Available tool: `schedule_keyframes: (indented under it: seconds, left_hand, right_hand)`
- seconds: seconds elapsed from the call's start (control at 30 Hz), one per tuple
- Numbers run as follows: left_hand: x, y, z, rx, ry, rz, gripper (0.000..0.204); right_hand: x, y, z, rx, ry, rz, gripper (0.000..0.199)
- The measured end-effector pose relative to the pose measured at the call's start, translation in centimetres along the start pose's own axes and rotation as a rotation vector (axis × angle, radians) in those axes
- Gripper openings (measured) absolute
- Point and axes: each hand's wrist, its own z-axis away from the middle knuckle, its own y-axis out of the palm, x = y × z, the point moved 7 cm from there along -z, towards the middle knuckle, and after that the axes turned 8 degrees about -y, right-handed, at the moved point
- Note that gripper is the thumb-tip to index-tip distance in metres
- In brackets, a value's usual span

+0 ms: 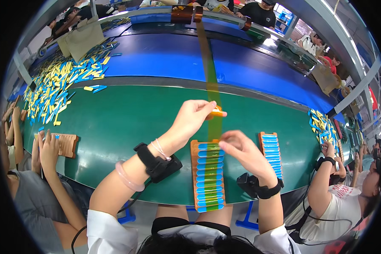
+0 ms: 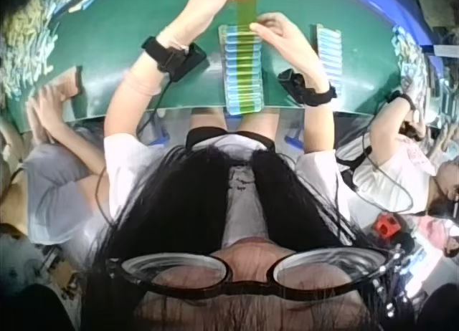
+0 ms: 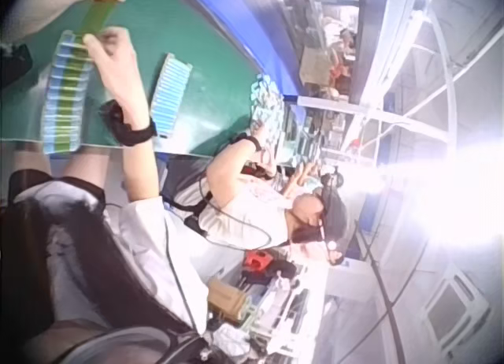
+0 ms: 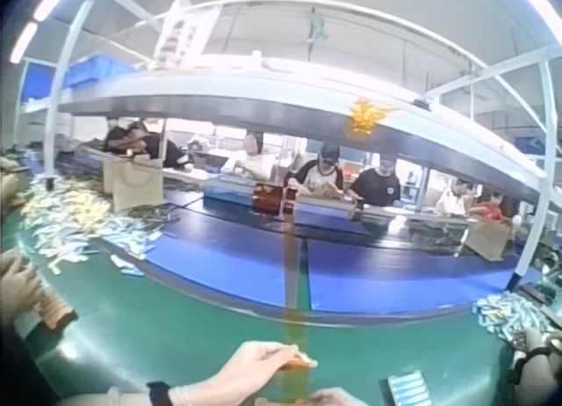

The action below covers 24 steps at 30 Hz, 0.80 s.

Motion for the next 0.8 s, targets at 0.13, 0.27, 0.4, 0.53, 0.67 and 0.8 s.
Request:
schedule_keyframes:
  seconds: [0.13,0.27,0.4,0.53,0.67,0.8]
  left_hand:
    - [-2.6,0.2,0.7,0.052,0.026,0.069,0.033]
    - [-5.2,0.1,1.8,-0.288,0.436,-1.289,0.027]
    - [0.8,4.2,5.3,0.079,0.867,-1.817,0.038]
    - [4.6,5.3,6.9,0.219,0.685,-1.52,0.043]
    - [3.8,0.9,5.7,0.194,0.533,-1.822,0.038]
    - [2.1,-9.2,3.1,-0.107,0.137,-1.968,0.036]
  right_hand:
    - [0.6,1.7,0.8,0.224,0.14,-0.505,0.03]
    - [1.3,-0.1,0.9,0.067,0.124,-0.762,0.015]
    - [2.1,-1.5,1.6,0.103,0.091,-0.76,0.016]
    - [1.6,-0.5,1.5,0.152,0.144,-0.864,0.021]
    - [2.4,-1.7,2.0,0.145,0.073,-0.773,0.027]
    - [1.8,-0.9,1.4,0.135,0.071,-0.744,0.03]
